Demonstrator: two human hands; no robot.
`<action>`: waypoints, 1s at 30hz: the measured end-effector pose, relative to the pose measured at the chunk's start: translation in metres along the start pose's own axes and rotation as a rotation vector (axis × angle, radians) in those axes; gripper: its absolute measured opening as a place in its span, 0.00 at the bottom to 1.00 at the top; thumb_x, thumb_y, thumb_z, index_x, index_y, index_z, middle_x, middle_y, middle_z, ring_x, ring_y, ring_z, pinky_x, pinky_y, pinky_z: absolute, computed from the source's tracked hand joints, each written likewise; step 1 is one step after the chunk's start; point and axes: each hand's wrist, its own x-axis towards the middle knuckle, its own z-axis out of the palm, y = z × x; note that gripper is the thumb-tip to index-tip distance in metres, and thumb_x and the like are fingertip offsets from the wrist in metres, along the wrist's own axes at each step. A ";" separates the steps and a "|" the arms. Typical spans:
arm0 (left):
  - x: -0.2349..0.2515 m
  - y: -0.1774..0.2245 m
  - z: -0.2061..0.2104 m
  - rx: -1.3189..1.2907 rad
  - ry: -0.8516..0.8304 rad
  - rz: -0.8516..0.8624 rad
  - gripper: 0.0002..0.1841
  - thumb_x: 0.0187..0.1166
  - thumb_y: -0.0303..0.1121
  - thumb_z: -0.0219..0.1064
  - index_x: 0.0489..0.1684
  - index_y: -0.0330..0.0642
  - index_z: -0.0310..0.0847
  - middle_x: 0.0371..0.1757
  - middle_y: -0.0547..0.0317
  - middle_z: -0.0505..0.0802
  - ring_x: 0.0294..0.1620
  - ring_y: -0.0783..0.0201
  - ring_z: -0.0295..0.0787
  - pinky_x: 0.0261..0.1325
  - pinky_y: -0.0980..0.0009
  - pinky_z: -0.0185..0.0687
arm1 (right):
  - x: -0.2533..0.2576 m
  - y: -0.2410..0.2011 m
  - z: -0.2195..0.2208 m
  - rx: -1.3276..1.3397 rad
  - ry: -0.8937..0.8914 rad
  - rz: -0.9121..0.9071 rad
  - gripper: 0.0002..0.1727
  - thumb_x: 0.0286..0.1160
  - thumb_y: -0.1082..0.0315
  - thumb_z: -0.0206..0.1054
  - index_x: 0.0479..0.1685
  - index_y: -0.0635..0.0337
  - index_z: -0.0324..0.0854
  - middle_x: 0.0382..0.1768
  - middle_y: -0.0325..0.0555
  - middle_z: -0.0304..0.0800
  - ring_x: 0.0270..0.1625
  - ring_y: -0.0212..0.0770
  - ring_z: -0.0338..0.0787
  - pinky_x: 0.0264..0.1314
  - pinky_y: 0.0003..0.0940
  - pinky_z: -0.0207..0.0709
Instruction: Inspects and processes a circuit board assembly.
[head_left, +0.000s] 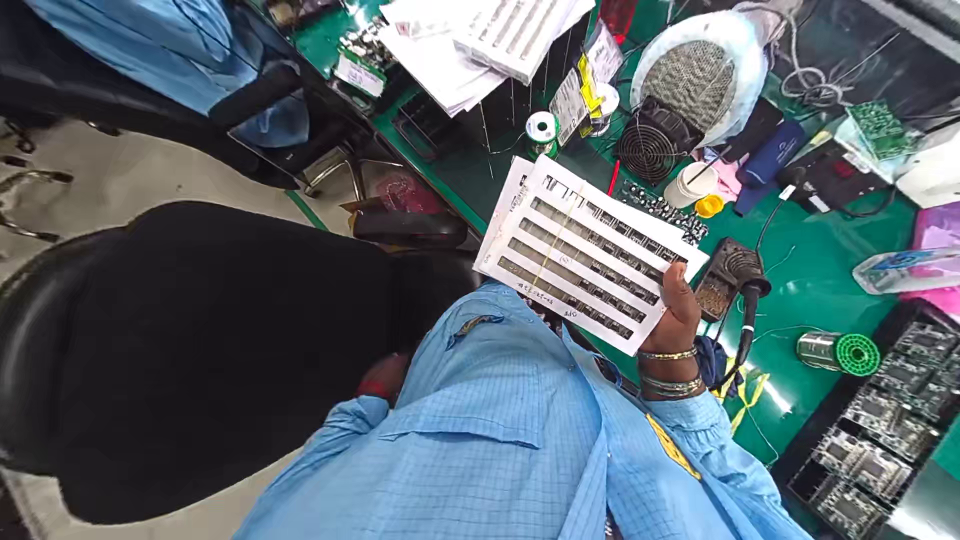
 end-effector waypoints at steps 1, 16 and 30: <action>0.025 -0.001 -0.010 -0.072 0.287 0.188 0.21 0.89 0.35 0.58 0.74 0.33 0.78 0.72 0.29 0.83 0.76 0.30 0.77 0.78 0.32 0.65 | 0.004 0.000 -0.001 0.002 0.009 -0.007 0.17 0.77 0.52 0.72 0.57 0.50 0.86 0.49 0.42 0.98 0.55 0.37 0.96 0.63 0.39 0.90; 0.034 0.224 -0.194 -0.626 -0.300 1.251 0.40 0.72 0.51 0.73 0.77 0.29 0.67 0.65 0.60 0.88 0.65 0.73 0.85 0.69 0.72 0.82 | 0.041 0.042 -0.018 -0.446 0.135 0.145 0.61 0.67 0.24 0.62 0.89 0.66 0.52 0.73 0.43 0.82 0.69 0.32 0.87 0.71 0.32 0.84; 0.151 0.126 -0.211 -0.424 -0.542 1.479 0.21 0.74 0.26 0.65 0.67 0.31 0.78 0.59 0.65 0.92 0.54 0.77 0.89 0.61 0.75 0.86 | -0.028 0.201 0.042 -0.689 0.583 0.032 0.43 0.86 0.37 0.51 0.87 0.63 0.52 0.59 0.41 0.89 0.54 0.31 0.92 0.56 0.31 0.89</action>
